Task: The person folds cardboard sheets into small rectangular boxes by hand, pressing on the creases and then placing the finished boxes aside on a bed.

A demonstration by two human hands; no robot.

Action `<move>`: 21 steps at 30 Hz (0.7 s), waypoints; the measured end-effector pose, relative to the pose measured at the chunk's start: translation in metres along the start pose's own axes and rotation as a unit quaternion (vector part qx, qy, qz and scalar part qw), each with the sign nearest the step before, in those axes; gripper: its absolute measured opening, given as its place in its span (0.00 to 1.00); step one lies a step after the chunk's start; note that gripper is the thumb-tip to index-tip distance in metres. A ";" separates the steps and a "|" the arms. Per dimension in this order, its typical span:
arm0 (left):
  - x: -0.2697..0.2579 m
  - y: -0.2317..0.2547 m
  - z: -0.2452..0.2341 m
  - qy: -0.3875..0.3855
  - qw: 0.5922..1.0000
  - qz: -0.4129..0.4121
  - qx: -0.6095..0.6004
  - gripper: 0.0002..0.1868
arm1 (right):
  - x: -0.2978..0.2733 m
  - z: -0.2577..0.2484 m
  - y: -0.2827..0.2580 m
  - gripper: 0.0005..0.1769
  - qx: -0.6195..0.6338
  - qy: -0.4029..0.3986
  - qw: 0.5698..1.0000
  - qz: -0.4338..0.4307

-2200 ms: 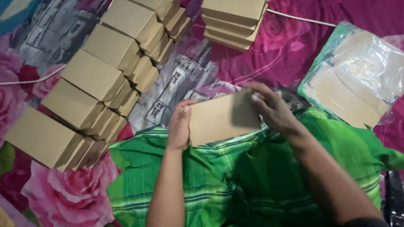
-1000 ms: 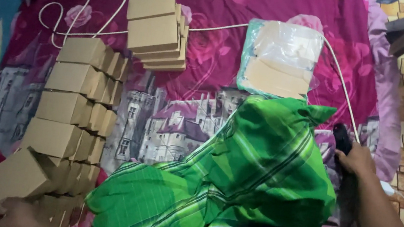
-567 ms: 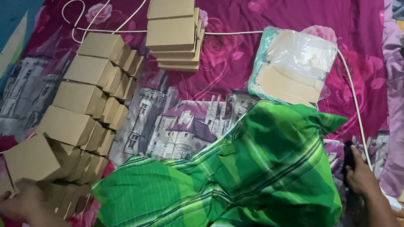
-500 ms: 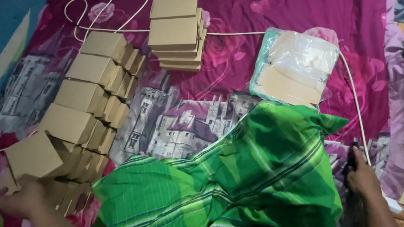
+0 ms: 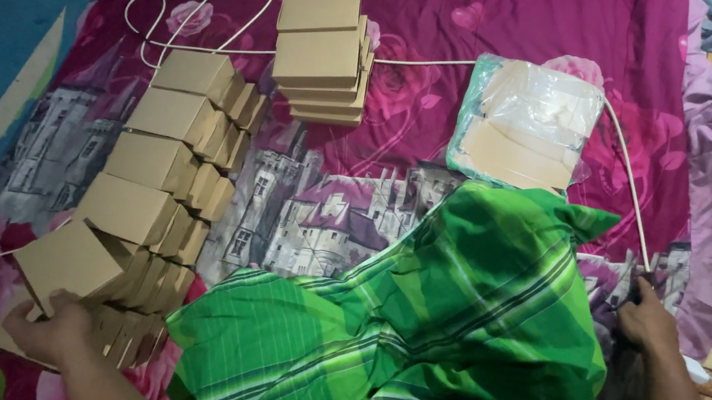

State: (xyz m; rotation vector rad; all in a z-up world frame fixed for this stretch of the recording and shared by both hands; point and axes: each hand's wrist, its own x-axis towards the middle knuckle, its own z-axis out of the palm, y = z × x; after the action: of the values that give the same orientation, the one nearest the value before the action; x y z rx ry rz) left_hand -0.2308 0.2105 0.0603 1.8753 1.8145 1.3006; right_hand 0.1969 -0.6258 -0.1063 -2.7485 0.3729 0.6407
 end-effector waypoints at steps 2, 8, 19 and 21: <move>-0.002 0.006 -0.007 0.002 1.000 0.015 0.005 0.11 | -0.007 -0.001 -0.004 0.47 0.035 -0.024 0.999 0.026; 0.032 -0.062 0.019 0.071 0.978 0.176 -0.084 0.09 | -0.026 -0.021 -0.022 0.50 0.033 -0.043 0.998 0.037; 0.034 -0.061 0.021 0.081 0.980 0.044 -0.175 0.11 | -0.021 -0.021 -0.017 0.47 0.004 -0.057 0.998 0.029; 0.032 -0.059 0.019 0.079 0.981 0.005 -0.178 0.11 | -0.023 -0.024 -0.018 0.47 0.003 -0.060 0.998 0.030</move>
State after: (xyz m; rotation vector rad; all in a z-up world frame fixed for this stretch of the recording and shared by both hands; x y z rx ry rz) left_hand -0.2631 0.2595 0.0221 1.6305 1.5120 1.6914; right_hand 0.1917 -0.6128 -0.0707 -2.6857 0.4308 0.8144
